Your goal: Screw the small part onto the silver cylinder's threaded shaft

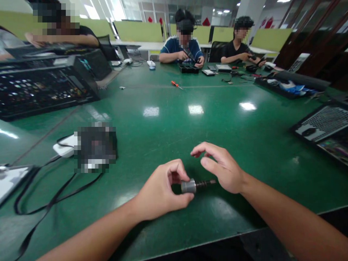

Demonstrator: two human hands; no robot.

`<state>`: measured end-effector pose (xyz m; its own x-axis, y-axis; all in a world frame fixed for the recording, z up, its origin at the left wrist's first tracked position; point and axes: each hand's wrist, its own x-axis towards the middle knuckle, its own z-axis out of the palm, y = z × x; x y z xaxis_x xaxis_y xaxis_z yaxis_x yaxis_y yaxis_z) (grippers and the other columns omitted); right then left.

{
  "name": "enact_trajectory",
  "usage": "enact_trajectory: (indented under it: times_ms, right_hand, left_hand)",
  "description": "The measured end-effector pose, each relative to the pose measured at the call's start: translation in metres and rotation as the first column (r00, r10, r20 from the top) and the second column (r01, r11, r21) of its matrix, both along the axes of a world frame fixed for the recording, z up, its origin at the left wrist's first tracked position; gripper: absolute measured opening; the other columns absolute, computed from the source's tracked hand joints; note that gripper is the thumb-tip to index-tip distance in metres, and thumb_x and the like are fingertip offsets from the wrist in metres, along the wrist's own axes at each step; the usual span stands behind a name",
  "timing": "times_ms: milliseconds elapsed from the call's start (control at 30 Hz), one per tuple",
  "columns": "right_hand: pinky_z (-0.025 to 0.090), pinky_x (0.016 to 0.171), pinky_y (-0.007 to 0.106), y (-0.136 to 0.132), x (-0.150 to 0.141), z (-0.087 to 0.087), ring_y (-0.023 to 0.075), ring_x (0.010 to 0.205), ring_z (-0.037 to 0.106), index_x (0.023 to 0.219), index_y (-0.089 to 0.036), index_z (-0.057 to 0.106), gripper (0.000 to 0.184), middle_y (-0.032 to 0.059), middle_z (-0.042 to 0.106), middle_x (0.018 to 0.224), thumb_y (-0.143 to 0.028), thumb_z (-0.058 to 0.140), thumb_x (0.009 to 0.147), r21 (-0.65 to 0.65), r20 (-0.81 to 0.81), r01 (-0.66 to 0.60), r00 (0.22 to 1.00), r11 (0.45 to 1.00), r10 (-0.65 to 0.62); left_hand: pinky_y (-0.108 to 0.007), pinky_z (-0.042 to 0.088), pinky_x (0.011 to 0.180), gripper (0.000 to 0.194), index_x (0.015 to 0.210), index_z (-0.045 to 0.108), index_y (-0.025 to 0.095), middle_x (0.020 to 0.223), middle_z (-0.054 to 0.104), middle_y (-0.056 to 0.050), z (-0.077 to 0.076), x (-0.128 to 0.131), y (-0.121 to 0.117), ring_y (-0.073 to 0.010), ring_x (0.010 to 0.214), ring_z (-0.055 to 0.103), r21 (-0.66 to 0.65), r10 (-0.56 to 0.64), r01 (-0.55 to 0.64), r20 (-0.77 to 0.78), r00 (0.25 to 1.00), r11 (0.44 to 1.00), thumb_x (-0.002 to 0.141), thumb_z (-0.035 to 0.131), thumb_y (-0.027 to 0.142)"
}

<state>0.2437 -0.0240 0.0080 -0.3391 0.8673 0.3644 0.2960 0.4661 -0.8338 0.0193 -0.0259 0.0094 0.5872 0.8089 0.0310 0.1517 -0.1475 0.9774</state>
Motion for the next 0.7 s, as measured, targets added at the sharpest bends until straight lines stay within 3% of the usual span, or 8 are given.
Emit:
enact_trajectory:
  times_ms: [100,200,333,467,700]
  right_hand:
    - [0.047,0.079,0.033,-0.015,0.005,0.005,0.0183,0.082,0.063,0.098,-0.019,0.065,0.016,0.0039,0.068,0.088,-0.034,0.062,0.091,0.069,0.193,-0.154,0.971,0.986,0.138]
    - [0.044,0.072,0.031,-0.016,0.001,0.004,0.017,0.072,0.06,0.091,-0.019,0.065,0.017,0.0013,0.066,0.078,-0.035,0.067,0.084,0.022,0.289,-0.216,0.936,0.976,0.201]
    - [0.042,0.07,0.03,-0.015,-0.008,-0.004,0.0163,0.068,0.058,0.092,-0.02,0.066,0.019,0.0,0.065,0.075,-0.034,0.068,0.079,-0.01,0.314,-0.259,0.916,0.966,0.249]
    - [0.041,0.068,0.028,-0.014,-0.009,-0.01,0.0145,0.064,0.057,0.085,-0.02,0.064,0.013,-0.0013,0.062,0.07,-0.03,0.068,0.078,-0.029,0.283,-0.258,0.925,0.966,0.256]
    - [0.042,0.067,0.027,-0.008,-0.005,-0.009,0.0145,0.068,0.058,0.096,-0.02,0.067,0.022,-0.0007,0.066,0.078,-0.032,0.073,0.079,-0.104,0.294,-0.188,0.932,0.977,0.211]
  left_hand:
    - [-0.027,0.05,0.068,0.024,0.077,0.057,0.019,0.08,0.063,-0.001,-0.006,-0.012,-0.005,-0.0146,0.075,0.062,0.258,-0.028,0.016,0.044,0.999,0.966,0.069,0.078,0.011]
    - [-0.027,0.048,0.066,0.026,0.079,0.057,0.02,0.076,0.063,0.0,-0.013,-0.019,0.002,-0.0145,0.07,0.06,0.377,-0.067,0.023,0.104,0.992,0.926,0.07,0.08,0.011]
    - [-0.028,0.049,0.067,0.027,0.084,0.06,0.02,0.08,0.067,-0.003,-0.016,-0.018,0.003,-0.0158,0.072,0.063,0.412,-0.05,-0.012,0.139,0.989,0.911,0.071,0.082,0.01]
    - [-0.029,0.051,0.071,0.022,0.086,0.066,0.019,0.084,0.07,-0.004,-0.015,-0.015,0.001,-0.0167,0.076,0.066,0.439,-0.067,0.028,0.073,0.995,0.898,0.073,0.082,0.011]
    - [-0.027,0.054,0.07,0.019,0.076,0.06,0.018,0.087,0.069,-0.005,-0.012,-0.016,0.005,-0.0161,0.079,0.068,0.428,0.066,-0.073,0.031,0.997,0.901,0.076,0.078,0.012]
